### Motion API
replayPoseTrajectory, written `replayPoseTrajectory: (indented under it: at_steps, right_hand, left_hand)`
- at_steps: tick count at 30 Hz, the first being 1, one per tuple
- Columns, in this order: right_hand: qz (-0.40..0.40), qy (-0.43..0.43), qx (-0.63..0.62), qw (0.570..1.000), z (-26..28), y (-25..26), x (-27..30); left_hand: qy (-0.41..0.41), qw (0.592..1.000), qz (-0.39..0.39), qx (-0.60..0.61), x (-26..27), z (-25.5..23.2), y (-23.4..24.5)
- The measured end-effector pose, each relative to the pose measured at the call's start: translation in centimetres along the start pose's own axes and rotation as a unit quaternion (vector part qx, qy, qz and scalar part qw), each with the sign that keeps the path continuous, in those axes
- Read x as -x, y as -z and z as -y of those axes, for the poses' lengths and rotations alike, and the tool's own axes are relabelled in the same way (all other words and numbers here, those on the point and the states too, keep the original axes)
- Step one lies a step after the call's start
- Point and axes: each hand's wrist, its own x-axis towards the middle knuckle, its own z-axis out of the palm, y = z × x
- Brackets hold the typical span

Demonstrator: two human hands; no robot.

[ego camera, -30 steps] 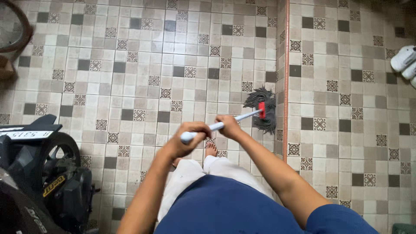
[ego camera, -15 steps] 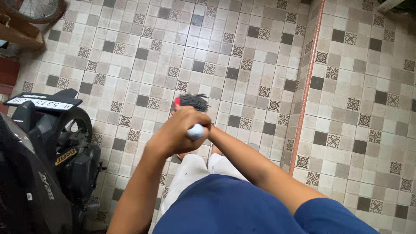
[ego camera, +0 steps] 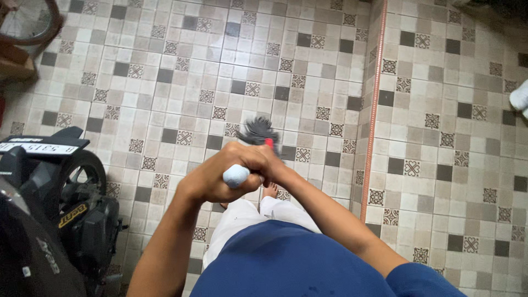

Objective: The person mops a tiled floor around various objects including a motorcycle, bicycles, and shoes using a mop and a bucket of water.

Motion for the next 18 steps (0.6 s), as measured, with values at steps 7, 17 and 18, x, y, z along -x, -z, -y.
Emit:
replayPoseTrajectory:
  at_steps: [7, 17, 18]
  right_hand:
    - [-0.089, -0.016, 0.152, 0.984, -7.2, 5.7, 6.5]
    - [-0.129, -0.047, 0.319, 0.938, -16.4, 4.7, 6.9]
    - [-0.139, -0.071, 0.272, 0.949, -15.4, 3.5, 5.6]
  left_hand:
    - [0.027, 0.997, -0.02, 0.076, -0.7, 6.2, -5.9]
    - [0.173, 0.979, -0.048, 0.093, 2.7, 9.8, -7.9]
    - [0.179, 0.979, -0.053, 0.083, 3.1, 9.1, -6.7]
